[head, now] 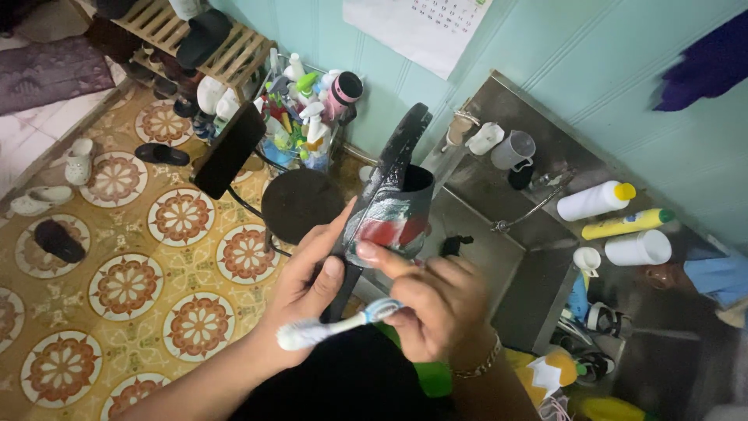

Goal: Cleaning a pair of slippers with a toothbrush and cleaning agent.

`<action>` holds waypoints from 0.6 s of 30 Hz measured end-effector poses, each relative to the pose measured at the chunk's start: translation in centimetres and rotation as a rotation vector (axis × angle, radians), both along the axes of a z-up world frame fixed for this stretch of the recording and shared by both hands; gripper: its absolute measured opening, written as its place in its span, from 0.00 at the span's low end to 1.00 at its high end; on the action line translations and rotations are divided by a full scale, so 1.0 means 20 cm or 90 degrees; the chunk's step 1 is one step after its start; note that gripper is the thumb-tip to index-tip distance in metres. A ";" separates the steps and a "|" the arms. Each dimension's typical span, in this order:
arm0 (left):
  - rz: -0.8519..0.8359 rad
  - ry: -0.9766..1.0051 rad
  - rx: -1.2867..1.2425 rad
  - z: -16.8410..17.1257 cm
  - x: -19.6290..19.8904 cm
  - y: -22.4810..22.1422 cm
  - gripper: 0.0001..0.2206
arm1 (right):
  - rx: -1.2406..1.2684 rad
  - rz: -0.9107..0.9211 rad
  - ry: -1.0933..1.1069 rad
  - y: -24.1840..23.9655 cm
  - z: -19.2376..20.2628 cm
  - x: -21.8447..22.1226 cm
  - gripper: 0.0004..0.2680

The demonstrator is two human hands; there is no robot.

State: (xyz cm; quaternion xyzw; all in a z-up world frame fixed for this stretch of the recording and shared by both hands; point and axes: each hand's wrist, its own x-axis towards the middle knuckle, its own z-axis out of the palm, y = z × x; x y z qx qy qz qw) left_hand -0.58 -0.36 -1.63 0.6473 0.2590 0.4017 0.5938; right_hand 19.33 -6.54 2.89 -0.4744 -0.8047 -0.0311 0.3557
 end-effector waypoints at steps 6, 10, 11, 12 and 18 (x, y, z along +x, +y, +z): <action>-0.020 -0.020 -0.046 -0.06 0.03 -0.02 0.29 | 0.038 -0.095 0.084 -0.01 -0.06 0.05 0.06; -0.074 -0.110 -0.206 -0.15 0.06 0.01 0.29 | 0.001 -0.046 0.111 -0.07 -0.15 0.07 0.06; -0.092 -0.147 -0.275 -0.18 0.06 0.02 0.29 | 0.001 -0.059 0.131 -0.09 -0.18 0.08 0.06; -0.093 -0.146 -0.276 -0.22 0.05 0.03 0.29 | 0.000 -0.060 0.132 -0.12 -0.27 0.14 0.06; -0.110 -0.265 -0.578 -0.39 0.03 0.08 0.29 | 0.148 -0.189 0.532 -0.22 -0.54 0.43 0.08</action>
